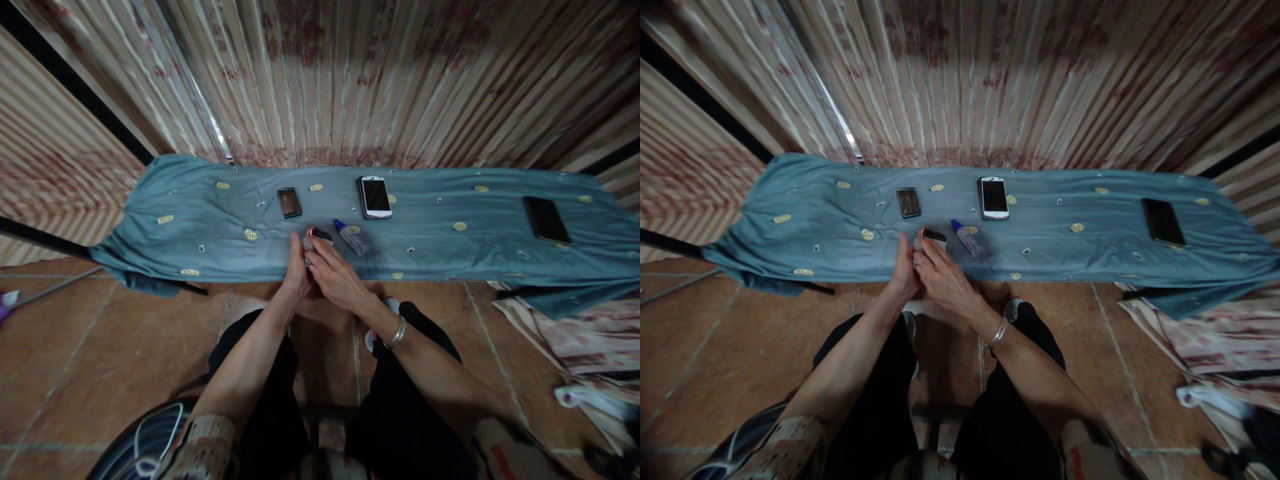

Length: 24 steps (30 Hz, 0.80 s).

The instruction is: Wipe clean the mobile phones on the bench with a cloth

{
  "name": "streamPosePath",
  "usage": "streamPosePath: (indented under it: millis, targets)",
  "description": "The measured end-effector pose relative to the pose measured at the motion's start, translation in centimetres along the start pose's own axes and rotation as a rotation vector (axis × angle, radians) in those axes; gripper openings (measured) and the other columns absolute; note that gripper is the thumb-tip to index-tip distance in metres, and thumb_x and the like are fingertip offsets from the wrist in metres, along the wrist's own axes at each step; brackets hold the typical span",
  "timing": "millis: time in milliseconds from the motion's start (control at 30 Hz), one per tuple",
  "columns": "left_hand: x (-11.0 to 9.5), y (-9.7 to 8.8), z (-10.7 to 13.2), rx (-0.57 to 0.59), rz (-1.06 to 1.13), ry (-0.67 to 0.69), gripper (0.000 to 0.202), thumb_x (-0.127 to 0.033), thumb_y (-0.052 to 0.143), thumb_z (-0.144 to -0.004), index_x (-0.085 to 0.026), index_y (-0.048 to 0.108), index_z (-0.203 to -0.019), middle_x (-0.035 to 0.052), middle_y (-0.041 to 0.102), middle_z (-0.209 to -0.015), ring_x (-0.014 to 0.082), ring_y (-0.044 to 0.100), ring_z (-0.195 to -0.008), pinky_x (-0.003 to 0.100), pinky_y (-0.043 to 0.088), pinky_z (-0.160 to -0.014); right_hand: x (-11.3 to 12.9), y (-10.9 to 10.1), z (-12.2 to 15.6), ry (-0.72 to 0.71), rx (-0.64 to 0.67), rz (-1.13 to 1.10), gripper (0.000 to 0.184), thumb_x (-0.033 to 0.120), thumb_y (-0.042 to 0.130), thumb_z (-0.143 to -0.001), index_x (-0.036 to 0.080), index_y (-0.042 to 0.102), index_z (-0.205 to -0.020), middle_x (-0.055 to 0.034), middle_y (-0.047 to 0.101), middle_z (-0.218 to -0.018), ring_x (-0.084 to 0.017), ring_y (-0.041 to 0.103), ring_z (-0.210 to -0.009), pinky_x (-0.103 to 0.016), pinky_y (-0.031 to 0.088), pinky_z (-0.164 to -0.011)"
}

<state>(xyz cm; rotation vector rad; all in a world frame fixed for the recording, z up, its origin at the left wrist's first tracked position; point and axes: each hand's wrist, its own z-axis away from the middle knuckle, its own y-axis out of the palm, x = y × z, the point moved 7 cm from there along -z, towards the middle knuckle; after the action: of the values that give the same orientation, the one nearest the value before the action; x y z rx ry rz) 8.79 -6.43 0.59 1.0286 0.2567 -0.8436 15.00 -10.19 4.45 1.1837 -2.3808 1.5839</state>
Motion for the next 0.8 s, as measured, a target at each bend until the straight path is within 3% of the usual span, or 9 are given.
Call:
streamPosePath:
  millis: [200,367,533,800]
  targets:
    - [0.2,0.0,-0.4,0.022,-0.023,0.017,0.059,-0.052,0.029,-0.103,-0.012,0.071,-0.116,0.0096,0.077,-0.094,0.0221,0.072,-0.105,0.031,0.057,-0.096,-0.3,-0.3,0.2,0.016,0.016,-0.001,0.039,0.02,0.039,-0.101,0.013,0.062,-0.132,-0.0158,0.051,-0.152,-0.027,0.041,-0.147,-0.049,0.038,-0.123]
    - [1.2,0.2,-0.9,0.05,-0.052,0.046,0.053,-0.05,0.033,-0.103,-0.016,0.072,-0.114,0.0105,0.076,-0.109,0.023,0.067,-0.118,0.034,0.053,-0.101,-1.6,-1.2,0.0,0.086,0.036,0.011,0.043,0.02,0.04,-0.101,0.015,0.057,-0.14,-0.0153,0.047,-0.156,-0.027,0.035,-0.15,-0.054,0.034,-0.123]
    - [2.1,0.1,-0.7,0.042,-0.078,-0.01,0.049,-0.053,0.04,-0.1,-0.019,0.073,-0.111,0.0082,0.077,-0.109,0.0237,0.068,-0.114,0.035,0.055,-0.094,-2.6,-1.8,-0.5,0.131,0.0,0.019,0.046,0.02,0.036,-0.101,0.013,0.054,-0.143,-0.0158,0.048,-0.155,-0.027,0.038,-0.148,-0.052,0.034,-0.123]
    - [2.2,0.5,-0.3,0.105,-0.102,-0.043,0.047,-0.045,0.038,-0.102,-0.013,0.072,-0.107,0.0094,0.077,-0.094,0.0245,0.071,-0.107,0.038,0.054,-0.096,-3.7,-2.2,-0.8,0.172,-0.031,-0.011,0.048,0.024,0.031,-0.102,0.011,0.055,-0.142,-0.0168,0.059,-0.143,-0.026,0.052,-0.137,-0.047,0.039,-0.119]
